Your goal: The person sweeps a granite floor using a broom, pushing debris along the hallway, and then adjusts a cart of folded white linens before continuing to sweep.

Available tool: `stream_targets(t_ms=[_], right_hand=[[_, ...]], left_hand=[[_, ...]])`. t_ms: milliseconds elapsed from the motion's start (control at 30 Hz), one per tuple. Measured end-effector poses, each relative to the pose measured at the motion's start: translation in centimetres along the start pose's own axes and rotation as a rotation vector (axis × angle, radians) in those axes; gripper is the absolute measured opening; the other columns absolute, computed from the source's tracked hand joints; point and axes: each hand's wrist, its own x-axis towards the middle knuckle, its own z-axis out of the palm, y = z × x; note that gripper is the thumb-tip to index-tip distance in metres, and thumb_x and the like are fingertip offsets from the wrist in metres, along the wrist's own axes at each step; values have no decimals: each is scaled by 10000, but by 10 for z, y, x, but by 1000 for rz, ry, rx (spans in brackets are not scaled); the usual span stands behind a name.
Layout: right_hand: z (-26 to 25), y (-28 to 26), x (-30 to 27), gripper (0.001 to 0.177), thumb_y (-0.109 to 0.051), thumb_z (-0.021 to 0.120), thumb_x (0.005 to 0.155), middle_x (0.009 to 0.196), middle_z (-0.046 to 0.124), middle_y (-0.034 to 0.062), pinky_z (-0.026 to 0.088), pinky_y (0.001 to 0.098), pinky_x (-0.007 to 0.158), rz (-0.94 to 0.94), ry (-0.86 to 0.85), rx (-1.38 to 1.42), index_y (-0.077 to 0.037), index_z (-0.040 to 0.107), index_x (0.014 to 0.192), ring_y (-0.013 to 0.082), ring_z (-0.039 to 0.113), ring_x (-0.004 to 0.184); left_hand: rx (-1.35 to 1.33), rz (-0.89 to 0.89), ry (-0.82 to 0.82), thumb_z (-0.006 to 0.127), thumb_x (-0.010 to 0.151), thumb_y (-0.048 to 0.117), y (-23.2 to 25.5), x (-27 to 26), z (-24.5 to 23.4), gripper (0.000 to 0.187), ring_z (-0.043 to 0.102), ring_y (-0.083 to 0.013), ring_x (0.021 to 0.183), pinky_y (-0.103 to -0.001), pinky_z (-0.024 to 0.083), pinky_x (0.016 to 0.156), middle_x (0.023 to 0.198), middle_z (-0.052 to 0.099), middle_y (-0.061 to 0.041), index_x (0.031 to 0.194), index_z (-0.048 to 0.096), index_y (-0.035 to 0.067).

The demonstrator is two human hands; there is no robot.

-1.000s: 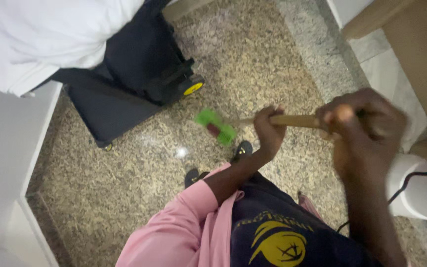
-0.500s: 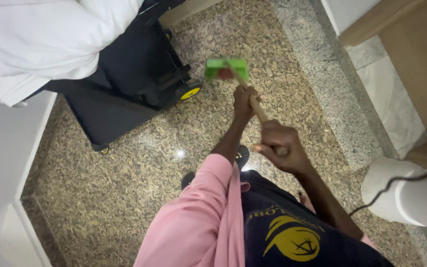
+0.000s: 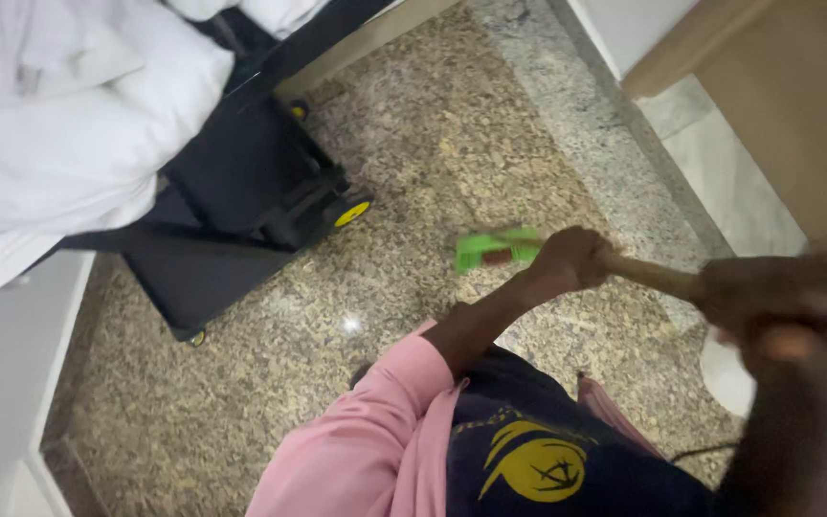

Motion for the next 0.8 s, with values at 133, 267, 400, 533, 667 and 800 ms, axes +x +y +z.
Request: stream_targets(t_ms=[133, 267, 400, 533, 667, 800], right_hand=[[40, 13, -12, 531, -519, 695, 975, 597, 554, 44, 404, 351, 503, 111, 358, -47, -26, 620, 793, 153, 495, 472], [56, 56, -25, 577, -577, 630, 1032, 654, 575, 14, 438, 348, 613, 102, 355, 30, -86, 588, 731, 159, 545, 589], [81, 112, -42, 546, -482, 657, 1063, 745, 582, 72, 463, 463, 850, 102, 430, 50, -51, 573, 738, 240, 545, 723], [72, 159, -68, 447, -408, 644, 1044, 711, 635, 94, 473, 435, 756, 343, 578, -87, -80, 634, 741, 235, 553, 675], [40, 157, -76, 418, -378, 634, 1040, 697, 636, 89, 457, 407, 687, 427, 764, -184, -83, 641, 744, 217, 549, 637], [0, 115, -38, 390, -347, 624, 1035, 683, 637, 83, 440, 380, 619, 372, 875, -263, -85, 649, 747, 198, 545, 598]], left_hand=[[-28, 49, 27, 722, 804, 296, -42, 2, 46, 105, 738, -232, 714, -408, 593, 746, 758, 747, -52, 806, 759, 197], [99, 337, 348, 743, 675, 271, -129, 17, 51, 192, 722, -292, 831, -448, 553, 786, 856, 749, -72, 846, 748, 184], [283, 45, 338, 747, 844, 260, -178, 31, 17, 111, 693, -288, 860, -469, 537, 759, 871, 721, -84, 851, 737, 149], [488, 90, 453, 758, 773, 402, -147, 65, -17, 235, 676, -218, 770, -524, 534, 790, 704, 712, -51, 708, 747, 176], [288, 309, 509, 739, 825, 416, -74, 114, -6, 241, 658, -200, 770, -449, 538, 872, 728, 710, -22, 725, 736, 197], [-39, 125, -133, 600, 1006, 479, -9, 148, 17, 393, 619, -179, 538, -402, 571, 568, 653, 657, -9, 727, 652, 207]])
